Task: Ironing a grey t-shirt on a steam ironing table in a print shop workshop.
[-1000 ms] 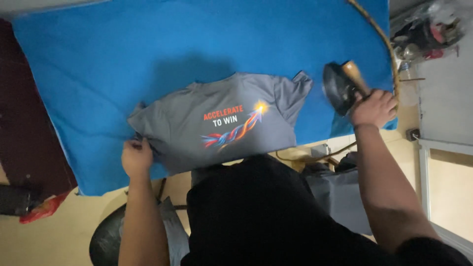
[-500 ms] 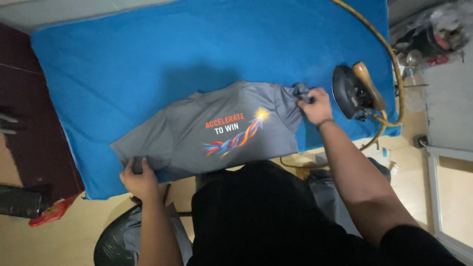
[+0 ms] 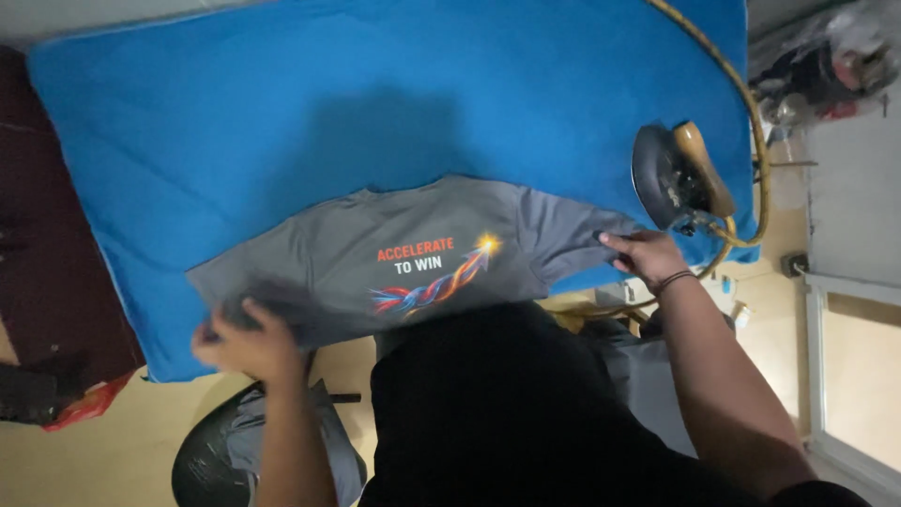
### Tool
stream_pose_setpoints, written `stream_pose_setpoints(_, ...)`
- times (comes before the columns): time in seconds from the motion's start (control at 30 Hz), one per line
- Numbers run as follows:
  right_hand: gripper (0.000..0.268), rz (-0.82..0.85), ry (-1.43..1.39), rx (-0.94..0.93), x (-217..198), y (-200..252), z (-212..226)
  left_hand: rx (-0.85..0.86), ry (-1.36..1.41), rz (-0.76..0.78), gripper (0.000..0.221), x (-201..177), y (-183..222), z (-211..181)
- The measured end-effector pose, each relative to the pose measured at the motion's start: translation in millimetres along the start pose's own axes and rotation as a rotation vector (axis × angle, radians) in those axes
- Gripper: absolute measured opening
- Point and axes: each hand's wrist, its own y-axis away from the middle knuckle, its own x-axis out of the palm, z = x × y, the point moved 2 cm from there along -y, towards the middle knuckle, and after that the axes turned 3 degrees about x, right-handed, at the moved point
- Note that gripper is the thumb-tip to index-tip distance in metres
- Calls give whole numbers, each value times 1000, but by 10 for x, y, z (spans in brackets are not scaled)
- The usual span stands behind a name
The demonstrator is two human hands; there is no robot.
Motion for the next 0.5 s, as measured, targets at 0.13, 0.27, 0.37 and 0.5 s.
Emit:
stream_pose_setpoints(0.13, 45, -113, 163, -19, -56, 105, -133, 521, 153, 43, 31, 249, 338, -1290)
stream_pose_setpoints(0.27, 55, -86, 326, -199, -202, -252, -429, 928, 514, 473, 33, 866, 709, -2525)
stream_pose_setpoints(0.37, 49, 3, 395, -248, -129, -169, -201, 1033, 530, 531, 37, 1180, 915, -3188)
stream_pose_setpoints(0.5, 51, -53, 458, -372, -75, -335, -265, 1176, 529, 560, 34, 1576, 937, -3544)
